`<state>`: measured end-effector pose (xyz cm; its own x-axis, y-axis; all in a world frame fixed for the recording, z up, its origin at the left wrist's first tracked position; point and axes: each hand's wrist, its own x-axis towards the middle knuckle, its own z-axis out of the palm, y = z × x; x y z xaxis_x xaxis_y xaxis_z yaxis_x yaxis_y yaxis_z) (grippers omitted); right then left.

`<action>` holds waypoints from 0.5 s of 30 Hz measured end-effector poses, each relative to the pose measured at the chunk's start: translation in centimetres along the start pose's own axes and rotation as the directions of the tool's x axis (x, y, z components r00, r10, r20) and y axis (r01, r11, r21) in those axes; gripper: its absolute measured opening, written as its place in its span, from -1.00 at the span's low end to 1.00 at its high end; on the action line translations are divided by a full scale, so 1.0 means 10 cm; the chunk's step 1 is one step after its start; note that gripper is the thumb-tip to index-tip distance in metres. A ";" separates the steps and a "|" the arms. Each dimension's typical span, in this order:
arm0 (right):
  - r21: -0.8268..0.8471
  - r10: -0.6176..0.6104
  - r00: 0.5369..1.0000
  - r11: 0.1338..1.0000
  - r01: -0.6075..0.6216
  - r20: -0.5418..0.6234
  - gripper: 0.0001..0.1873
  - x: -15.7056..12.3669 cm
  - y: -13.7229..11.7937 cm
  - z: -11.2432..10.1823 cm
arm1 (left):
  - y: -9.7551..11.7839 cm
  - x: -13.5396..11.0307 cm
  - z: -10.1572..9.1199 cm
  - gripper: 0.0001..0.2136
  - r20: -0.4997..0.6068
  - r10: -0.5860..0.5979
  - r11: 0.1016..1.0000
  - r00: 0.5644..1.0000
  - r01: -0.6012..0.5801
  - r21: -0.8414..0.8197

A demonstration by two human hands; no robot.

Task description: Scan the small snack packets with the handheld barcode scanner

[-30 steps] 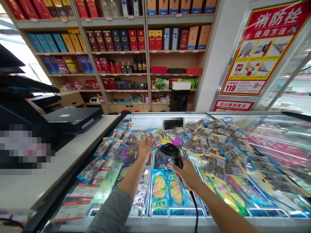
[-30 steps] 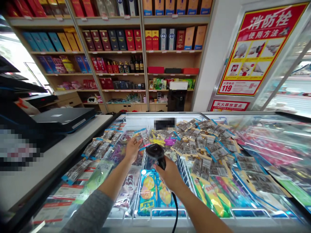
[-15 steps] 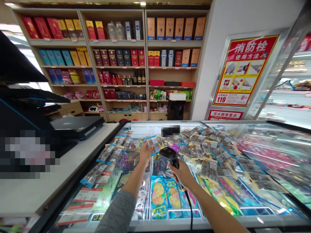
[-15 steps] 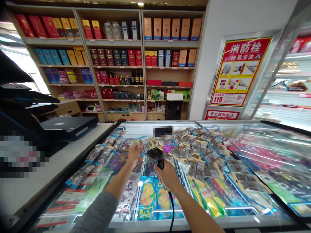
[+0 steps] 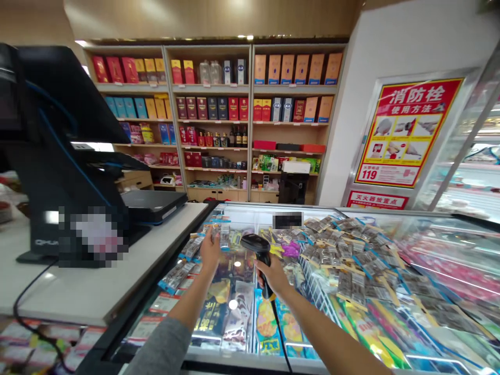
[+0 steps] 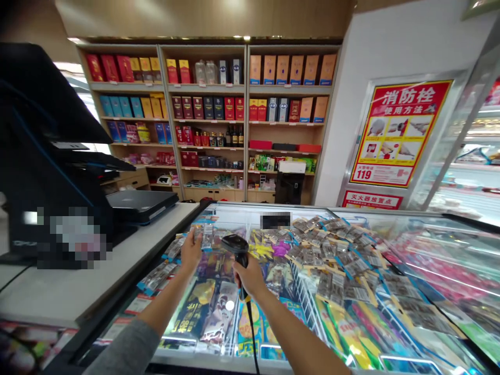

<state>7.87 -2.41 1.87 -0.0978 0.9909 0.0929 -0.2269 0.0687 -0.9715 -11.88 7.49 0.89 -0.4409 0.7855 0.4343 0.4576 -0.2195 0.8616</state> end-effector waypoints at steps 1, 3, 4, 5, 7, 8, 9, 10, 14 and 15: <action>0.043 0.011 1.000 0.999 -0.012 0.010 -0.63 0.06 0.02 0.16 | -0.06 0.08 -0.20 -0.59 -0.006 0.031 0.995 1.000 -0.030 0.090; 0.122 0.039 0.999 0.992 -0.043 0.037 -0.60 0.17 0.09 0.47 | -0.19 0.16 -0.57 -0.58 0.029 0.103 0.960 0.994 -0.107 0.259; 0.151 0.055 0.997 0.987 -0.062 0.052 -0.59 0.22 0.14 0.62 | -0.26 0.17 -0.72 -0.57 0.069 0.147 0.928 0.987 -0.162 0.336; 0.172 0.075 0.995 0.981 -0.085 0.062 -0.59 0.25 0.20 0.76 | -0.32 0.16 -0.84 -0.56 0.123 0.186 0.887 0.975 -0.221 0.405; 0.203 0.134 0.989 0.968 -0.145 0.068 -0.59 0.29 0.31 0.99 | -0.45 0.10 -0.97 -0.53 0.248 0.221 0.794 0.943 -0.322 0.516; 0.227 0.169 0.984 0.957 -0.178 0.062 -0.58 0.31 0.36 1.08 | -0.50 0.07 -0.99 -0.52 0.299 0.215 0.752 0.930 -0.353 0.557; 0.257 0.206 0.977 0.943 -0.211 0.049 -0.58 0.32 0.41 1.16 | -0.54 0.04 -0.98 -0.51 0.339 0.201 0.717 0.919 -0.373 0.588; 0.287 0.244 0.969 0.926 -0.243 0.033 -0.58 0.33 0.44 1.21 | -0.56 0.03 -0.95 -0.51 0.368 0.185 0.689 0.911 -0.388 0.612; 0.336 0.351 0.937 0.882 -0.330 0.000 -0.64 0.37 0.48 1.32 | -0.54 0.05 -0.83 -0.49 0.418 0.181 0.627 0.890 -0.432 0.648; 0.334 0.361 0.932 0.879 -0.340 0.000 -0.65 0.38 0.48 1.32 | -0.53 0.07 -0.81 -0.49 0.423 0.184 0.620 0.887 -0.439 0.651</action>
<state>-6.34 0.12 0.44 -0.1728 0.9488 -0.2644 -0.4898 -0.3157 -0.8127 -20.87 4.46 -1.21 0.0194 0.9015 0.4324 0.9795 -0.1039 0.1726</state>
